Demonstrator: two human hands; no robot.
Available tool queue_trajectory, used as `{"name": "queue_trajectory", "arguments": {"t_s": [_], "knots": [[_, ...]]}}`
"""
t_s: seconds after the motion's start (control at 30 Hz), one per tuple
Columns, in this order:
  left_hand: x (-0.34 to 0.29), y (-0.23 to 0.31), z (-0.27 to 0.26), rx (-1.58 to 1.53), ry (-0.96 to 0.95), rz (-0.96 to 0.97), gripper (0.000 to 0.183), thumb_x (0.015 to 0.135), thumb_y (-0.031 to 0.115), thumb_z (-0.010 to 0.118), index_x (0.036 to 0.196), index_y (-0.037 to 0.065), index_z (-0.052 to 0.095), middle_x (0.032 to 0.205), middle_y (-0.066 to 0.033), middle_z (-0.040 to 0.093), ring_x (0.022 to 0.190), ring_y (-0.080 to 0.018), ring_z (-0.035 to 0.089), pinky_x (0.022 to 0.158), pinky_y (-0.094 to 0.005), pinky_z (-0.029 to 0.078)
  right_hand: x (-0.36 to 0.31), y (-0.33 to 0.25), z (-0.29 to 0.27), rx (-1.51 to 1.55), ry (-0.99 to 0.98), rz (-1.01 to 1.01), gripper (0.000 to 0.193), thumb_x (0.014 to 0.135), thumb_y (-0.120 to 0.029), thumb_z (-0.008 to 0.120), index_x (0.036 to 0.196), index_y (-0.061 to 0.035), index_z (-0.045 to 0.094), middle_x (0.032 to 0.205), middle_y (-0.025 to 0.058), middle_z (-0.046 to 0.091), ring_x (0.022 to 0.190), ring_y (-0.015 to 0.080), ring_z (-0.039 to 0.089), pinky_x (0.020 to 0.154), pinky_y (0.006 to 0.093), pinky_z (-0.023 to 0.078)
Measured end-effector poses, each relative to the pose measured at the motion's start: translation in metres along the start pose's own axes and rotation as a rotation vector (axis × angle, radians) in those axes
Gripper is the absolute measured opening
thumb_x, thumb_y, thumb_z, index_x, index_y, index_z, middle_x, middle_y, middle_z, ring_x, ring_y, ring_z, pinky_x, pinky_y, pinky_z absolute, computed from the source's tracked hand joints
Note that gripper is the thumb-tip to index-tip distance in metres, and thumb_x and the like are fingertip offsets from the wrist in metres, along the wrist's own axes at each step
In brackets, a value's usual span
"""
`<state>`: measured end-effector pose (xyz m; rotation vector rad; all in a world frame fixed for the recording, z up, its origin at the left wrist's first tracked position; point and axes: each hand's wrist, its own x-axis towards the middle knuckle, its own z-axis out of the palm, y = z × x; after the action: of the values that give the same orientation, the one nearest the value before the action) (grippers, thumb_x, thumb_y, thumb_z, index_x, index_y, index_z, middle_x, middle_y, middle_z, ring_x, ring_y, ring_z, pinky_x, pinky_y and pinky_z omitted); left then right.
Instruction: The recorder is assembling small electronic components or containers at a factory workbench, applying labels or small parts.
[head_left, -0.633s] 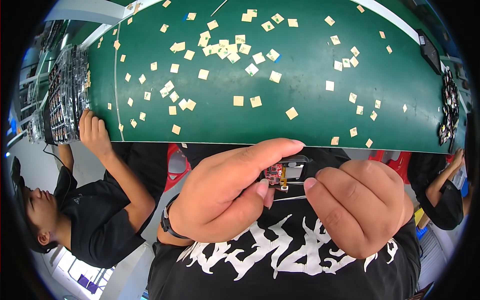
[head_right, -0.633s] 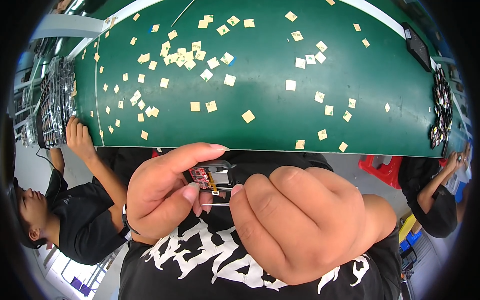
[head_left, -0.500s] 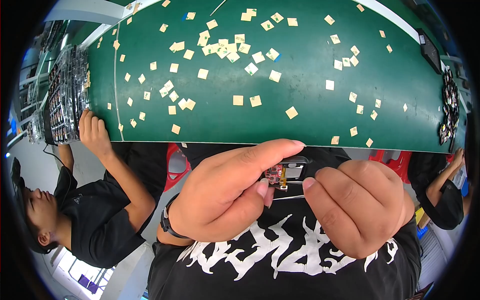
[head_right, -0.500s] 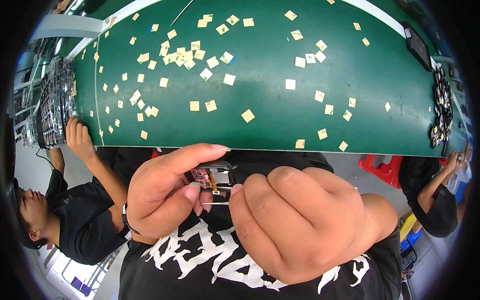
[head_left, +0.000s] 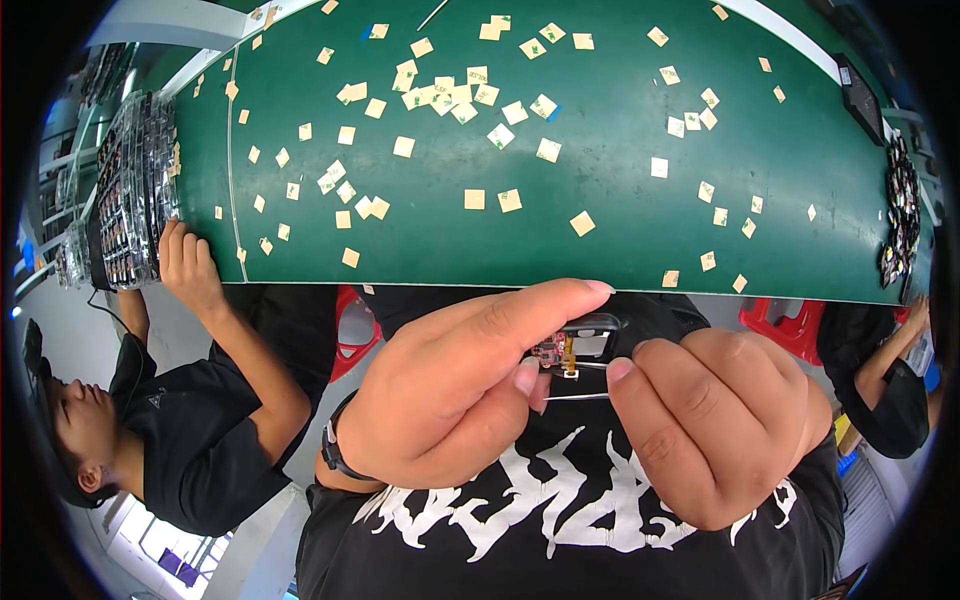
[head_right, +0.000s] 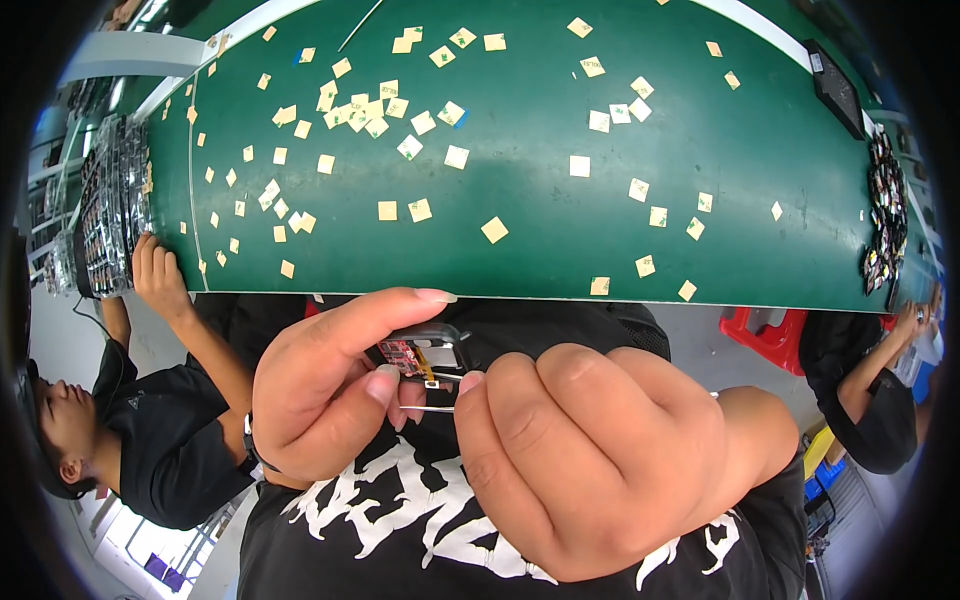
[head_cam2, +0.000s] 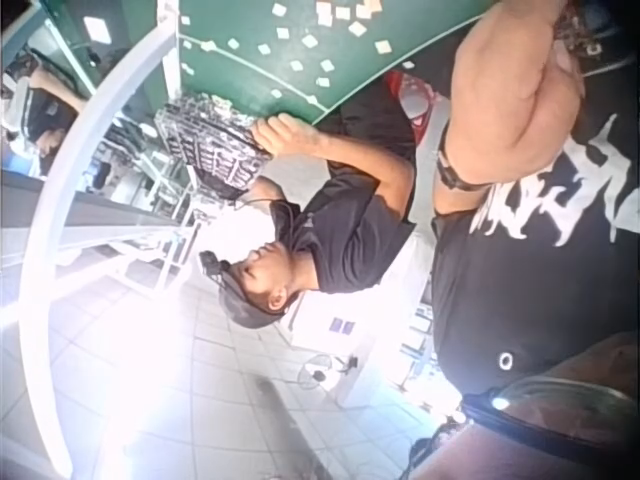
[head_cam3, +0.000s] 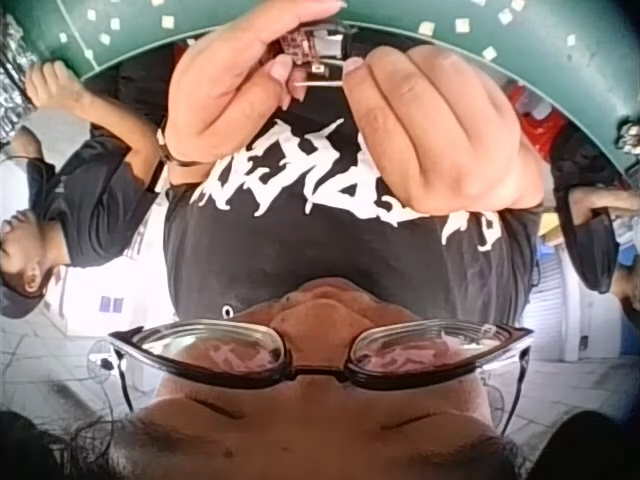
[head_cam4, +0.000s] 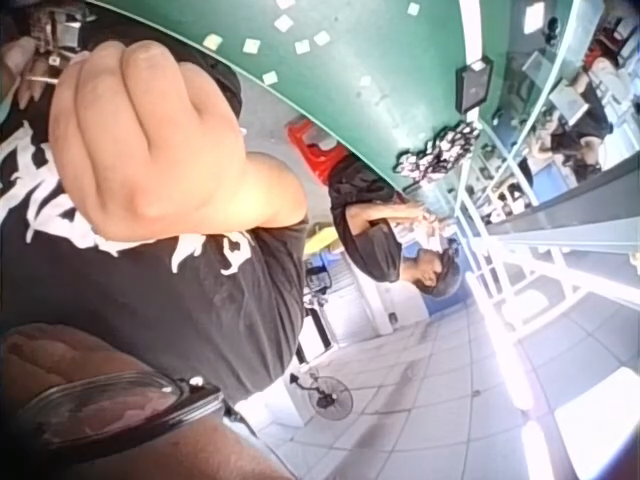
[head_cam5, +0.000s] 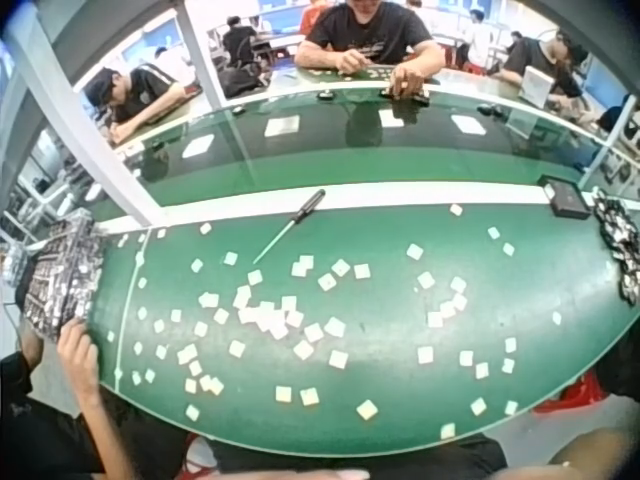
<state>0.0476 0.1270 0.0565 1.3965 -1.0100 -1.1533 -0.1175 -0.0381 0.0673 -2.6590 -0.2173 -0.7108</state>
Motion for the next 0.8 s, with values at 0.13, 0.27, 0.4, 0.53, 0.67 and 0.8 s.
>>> {"name": "queue_trajectory", "arguments": {"t_s": [0.13,0.27,0.4,0.53,0.67,0.8], "knots": [[0.000,0.000,-0.002,0.013,-0.041,0.007,0.057,0.085,-0.016,0.046,0.141,-0.008,0.050,0.109,-0.0163,0.066,0.076,-0.0178,0.062,0.074,-0.0287,0.052,0.000,0.003,-0.001,0.017,-0.010,-0.044,0.038,0.054,-0.013,0.067,0.085,0.0091,0.070,0.074,0.0151,0.064,0.059,0.0208,0.055,0.044,0.0280,0.036],[-0.002,0.002,-0.002,0.004,-0.063,-0.040,0.059,0.083,-0.017,0.046,0.141,-0.008,0.050,0.114,-0.0191,0.066,0.077,-0.0183,0.063,0.075,-0.0292,0.052,-0.001,0.006,-0.001,0.015,-0.007,-0.093,0.034,0.056,-0.010,0.068,0.084,0.0090,0.069,0.073,0.0145,0.064,0.060,0.0202,0.054,0.043,0.0276,0.034],[0.000,-0.001,-0.002,0.069,-0.069,-0.008,0.062,0.081,-0.017,0.047,0.142,-0.008,0.050,0.110,-0.0179,0.067,0.075,-0.0191,0.062,0.073,-0.0295,0.052,-0.002,0.008,-0.002,-0.027,-0.044,-0.138,0.029,0.059,-0.007,0.069,0.083,0.0081,0.069,0.073,0.0134,0.064,0.061,0.0196,0.054,0.043,0.0273,0.031],[0.000,-0.005,0.002,0.093,-0.032,0.026,0.064,0.080,-0.017,0.047,0.144,-0.008,0.049,0.105,-0.0169,0.067,0.073,-0.0201,0.062,0.071,-0.0298,0.052,-0.002,0.013,-0.001,-0.055,-0.059,-0.180,0.027,0.059,-0.006,0.069,0.083,0.0075,0.069,0.074,0.0132,0.064,0.061,0.0195,0.054,0.043,0.0268,0.031],[0.002,-0.003,0.006,0.093,0.026,0.016,0.051,0.090,-0.016,0.042,0.139,-0.009,0.052,0.103,-0.0138,0.068,0.069,-0.0081,0.062,0.062,-0.0222,0.052,-0.001,0.010,-0.002,-0.089,-0.054,-0.160,0.030,0.059,-0.007,0.069,0.084,0.0081,0.070,0.074,0.0147,0.065,0.060,0.0199,0.054,0.043,0.0270,0.031],[0.004,-0.001,0.004,0.053,0.000,0.015,0.052,0.090,-0.015,0.041,0.141,-0.010,0.049,0.110,-0.0151,0.067,0.071,-0.0086,0.063,0.064,-0.0227,0.053,-0.004,0.006,0.000,-0.060,-0.010,-0.072,0.033,0.059,-0.008,0.069,0.087,0.0097,0.070,0.076,0.0176,0.065,0.059,0.0213,0.055,0.043,0.0277,0.033]]}}
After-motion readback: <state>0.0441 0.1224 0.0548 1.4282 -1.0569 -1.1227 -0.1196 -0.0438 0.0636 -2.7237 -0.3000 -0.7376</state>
